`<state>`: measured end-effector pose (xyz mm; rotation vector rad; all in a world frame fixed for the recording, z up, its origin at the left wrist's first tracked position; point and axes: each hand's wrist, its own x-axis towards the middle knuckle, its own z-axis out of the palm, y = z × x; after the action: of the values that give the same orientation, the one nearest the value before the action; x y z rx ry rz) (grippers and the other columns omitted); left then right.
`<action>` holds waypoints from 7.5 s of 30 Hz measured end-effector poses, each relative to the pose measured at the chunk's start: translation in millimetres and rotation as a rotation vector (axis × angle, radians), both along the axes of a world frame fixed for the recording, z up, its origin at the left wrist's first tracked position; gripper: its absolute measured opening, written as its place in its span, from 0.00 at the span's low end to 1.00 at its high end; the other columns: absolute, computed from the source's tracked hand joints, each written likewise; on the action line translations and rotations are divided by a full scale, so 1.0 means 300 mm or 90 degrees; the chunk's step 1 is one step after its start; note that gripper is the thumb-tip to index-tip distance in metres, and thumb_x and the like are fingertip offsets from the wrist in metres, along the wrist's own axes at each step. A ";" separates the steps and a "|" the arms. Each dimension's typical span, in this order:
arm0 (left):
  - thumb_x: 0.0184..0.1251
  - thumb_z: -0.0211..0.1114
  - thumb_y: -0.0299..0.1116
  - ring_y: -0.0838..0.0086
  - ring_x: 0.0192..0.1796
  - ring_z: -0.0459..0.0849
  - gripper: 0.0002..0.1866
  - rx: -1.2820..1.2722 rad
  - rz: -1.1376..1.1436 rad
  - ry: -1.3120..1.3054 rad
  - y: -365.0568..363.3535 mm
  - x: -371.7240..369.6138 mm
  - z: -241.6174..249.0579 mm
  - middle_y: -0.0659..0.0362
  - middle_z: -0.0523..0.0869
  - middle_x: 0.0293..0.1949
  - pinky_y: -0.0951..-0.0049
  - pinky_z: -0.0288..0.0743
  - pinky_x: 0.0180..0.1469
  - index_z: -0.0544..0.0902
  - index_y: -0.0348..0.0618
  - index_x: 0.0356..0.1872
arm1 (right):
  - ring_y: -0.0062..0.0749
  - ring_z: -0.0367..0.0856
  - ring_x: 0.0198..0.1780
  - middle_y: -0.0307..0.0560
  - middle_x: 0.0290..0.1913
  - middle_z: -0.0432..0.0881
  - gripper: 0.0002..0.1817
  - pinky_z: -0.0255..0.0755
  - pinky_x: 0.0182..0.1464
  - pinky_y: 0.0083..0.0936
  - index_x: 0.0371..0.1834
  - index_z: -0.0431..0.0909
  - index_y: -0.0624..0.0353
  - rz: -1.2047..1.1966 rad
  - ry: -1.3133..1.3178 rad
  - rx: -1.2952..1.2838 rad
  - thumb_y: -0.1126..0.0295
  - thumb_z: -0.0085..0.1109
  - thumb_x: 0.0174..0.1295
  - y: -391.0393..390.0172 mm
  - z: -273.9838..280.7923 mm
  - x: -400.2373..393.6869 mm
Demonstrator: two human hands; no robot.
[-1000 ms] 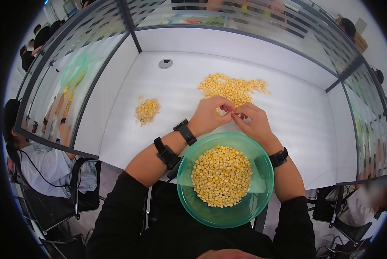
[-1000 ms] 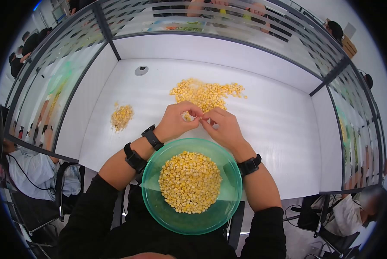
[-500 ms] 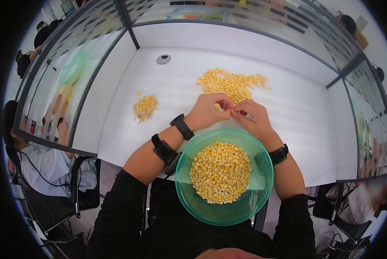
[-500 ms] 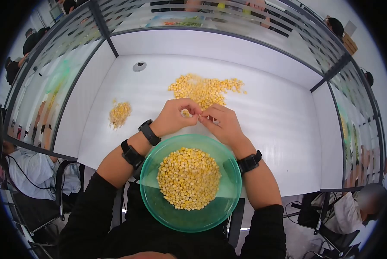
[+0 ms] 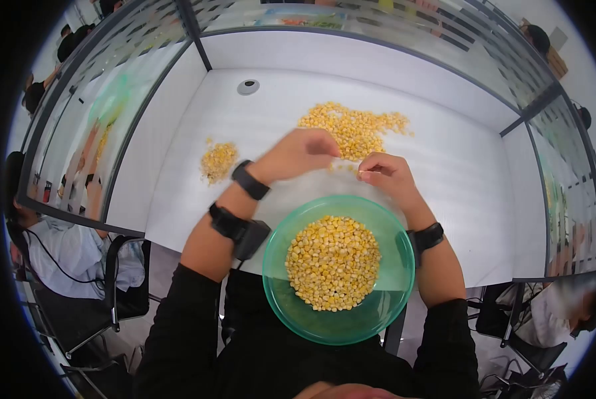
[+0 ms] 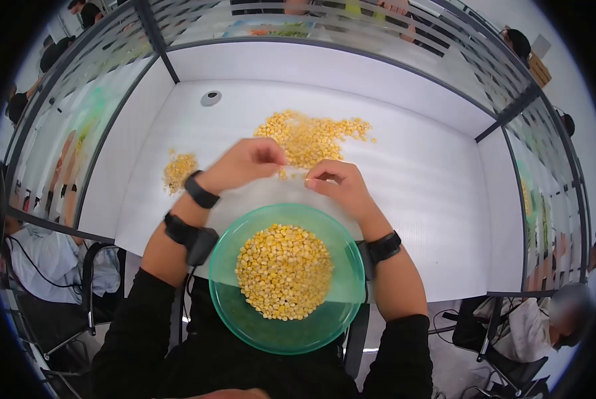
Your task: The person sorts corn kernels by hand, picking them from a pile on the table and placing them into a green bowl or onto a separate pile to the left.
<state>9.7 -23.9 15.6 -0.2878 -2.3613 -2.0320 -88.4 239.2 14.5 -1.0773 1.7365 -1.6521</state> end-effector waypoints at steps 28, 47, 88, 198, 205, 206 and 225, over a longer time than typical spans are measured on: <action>0.61 0.73 0.31 0.60 0.34 0.91 0.06 -0.805 0.495 -0.041 -0.374 0.235 0.127 0.53 0.91 0.29 0.64 0.82 0.40 0.91 0.44 0.38 | 0.26 0.84 0.44 0.42 0.44 0.87 0.05 0.77 0.49 0.25 0.37 0.87 0.60 -0.064 0.068 -0.141 0.74 0.63 0.69 -0.010 -0.084 -0.029; 0.70 0.69 0.29 0.59 0.45 0.89 0.06 -0.710 0.279 0.256 -0.029 0.009 -0.050 0.57 0.90 0.41 0.61 0.84 0.49 0.92 0.44 0.43 | 0.24 0.81 0.37 0.40 0.44 0.84 0.01 0.77 0.44 0.23 0.38 0.85 0.62 -0.166 0.315 0.056 0.76 0.65 0.65 -0.036 -0.040 0.046; 0.62 0.81 0.24 0.80 0.34 0.84 0.05 -0.137 -0.182 0.065 0.052 0.135 0.217 0.64 0.91 0.33 0.77 0.72 0.36 0.92 0.44 0.35 | 0.27 0.82 0.36 0.43 0.44 0.87 0.05 0.78 0.41 0.25 0.38 0.87 0.61 -0.289 0.341 0.052 0.72 0.65 0.68 -0.058 -0.070 0.010; 0.72 0.57 0.15 0.64 0.42 0.88 0.22 -0.334 0.351 0.261 0.090 -0.025 -0.089 0.56 0.92 0.41 0.66 0.84 0.47 0.84 0.44 0.63 | 0.41 0.76 0.70 0.51 0.71 0.80 0.05 0.67 0.73 0.42 0.34 0.92 0.55 0.245 0.000 -0.057 0.73 0.80 0.57 0.012 0.077 -0.009; 0.74 0.57 0.17 0.67 0.34 0.87 0.22 -0.362 0.316 0.293 0.087 -0.043 -0.110 0.56 0.90 0.39 0.68 0.84 0.42 0.80 0.42 0.65 | 0.44 0.77 0.68 0.56 0.69 0.82 0.01 0.66 0.72 0.43 0.34 0.92 0.56 0.283 -0.083 -0.095 0.74 0.74 0.60 0.020 0.057 -0.012; 0.74 0.58 0.18 0.67 0.33 0.86 0.20 -0.363 0.318 0.273 0.088 -0.041 -0.116 0.56 0.89 0.38 0.69 0.83 0.41 0.80 0.42 0.64 | 0.44 0.77 0.67 0.56 0.68 0.82 0.02 0.66 0.72 0.42 0.35 0.92 0.57 0.276 -0.111 -0.127 0.75 0.72 0.62 0.022 0.051 -0.027; 0.74 0.71 0.31 0.65 0.40 0.90 0.07 -0.419 0.347 0.268 0.136 -0.018 -0.054 0.60 0.94 0.36 0.67 0.82 0.46 0.90 0.44 0.49 | 0.40 0.84 0.53 0.45 0.59 0.83 0.08 0.82 0.58 0.38 0.43 0.90 0.52 -0.231 0.571 0.105 0.72 0.73 0.60 -0.013 -0.071 -0.022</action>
<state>4.2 16.8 -0.5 -0.0461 -2.3869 -0.8429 -95.0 235.4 -6.8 -1.6425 2.7029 -1.2283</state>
